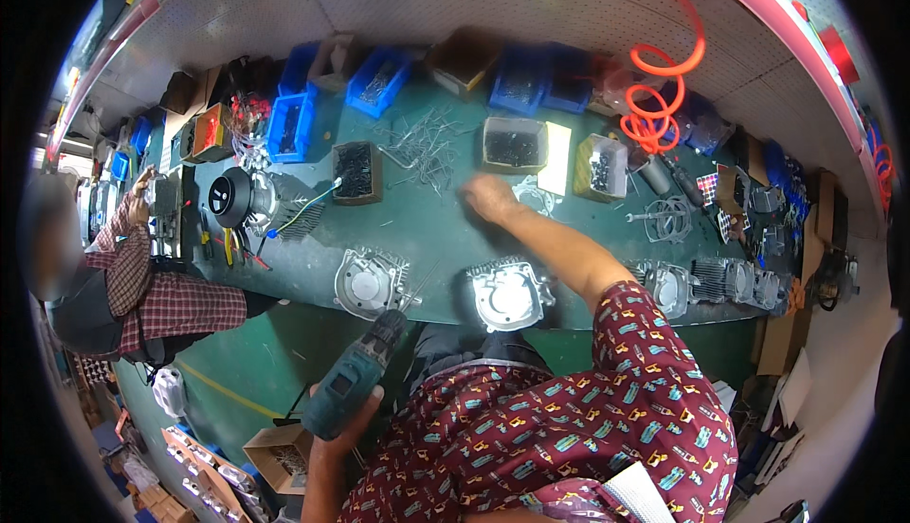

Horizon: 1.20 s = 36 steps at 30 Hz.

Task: The person uses a cordless drill to fasten screws into small metallic housings on a workbench. They repeatedly pick up screws from a blue bin, align them with the drill bit, and drive them into the components. The person also briefly uses pliers to adjust a wire on one of the housings.

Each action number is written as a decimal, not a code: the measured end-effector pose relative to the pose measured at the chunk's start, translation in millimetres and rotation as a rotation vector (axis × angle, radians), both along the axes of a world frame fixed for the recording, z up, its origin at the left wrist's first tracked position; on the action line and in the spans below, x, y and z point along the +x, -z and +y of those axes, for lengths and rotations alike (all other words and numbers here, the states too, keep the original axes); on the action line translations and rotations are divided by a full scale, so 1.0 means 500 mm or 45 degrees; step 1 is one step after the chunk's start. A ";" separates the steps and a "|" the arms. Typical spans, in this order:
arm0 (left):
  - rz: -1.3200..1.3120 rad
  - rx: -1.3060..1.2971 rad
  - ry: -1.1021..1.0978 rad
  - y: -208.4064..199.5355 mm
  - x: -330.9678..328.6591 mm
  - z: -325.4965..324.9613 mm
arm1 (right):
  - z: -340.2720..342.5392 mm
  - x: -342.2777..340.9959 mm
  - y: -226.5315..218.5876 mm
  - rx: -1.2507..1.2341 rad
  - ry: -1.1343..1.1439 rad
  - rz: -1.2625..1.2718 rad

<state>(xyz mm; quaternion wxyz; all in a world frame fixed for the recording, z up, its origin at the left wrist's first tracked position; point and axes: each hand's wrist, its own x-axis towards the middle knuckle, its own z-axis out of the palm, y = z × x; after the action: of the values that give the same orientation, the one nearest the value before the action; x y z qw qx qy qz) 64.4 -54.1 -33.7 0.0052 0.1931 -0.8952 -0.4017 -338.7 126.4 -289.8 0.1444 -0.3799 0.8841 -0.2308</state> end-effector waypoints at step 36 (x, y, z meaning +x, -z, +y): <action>0.017 0.468 -0.122 -0.030 -0.065 -0.192 | -0.162 -0.038 0.054 0.401 0.050 0.180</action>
<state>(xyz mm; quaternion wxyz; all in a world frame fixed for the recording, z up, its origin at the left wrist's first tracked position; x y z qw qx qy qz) 32.1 -149.9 -18.5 -0.0049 0.2306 -0.7963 -0.5591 -357.6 45.5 -316.8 0.1350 -0.3504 0.9245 -0.0649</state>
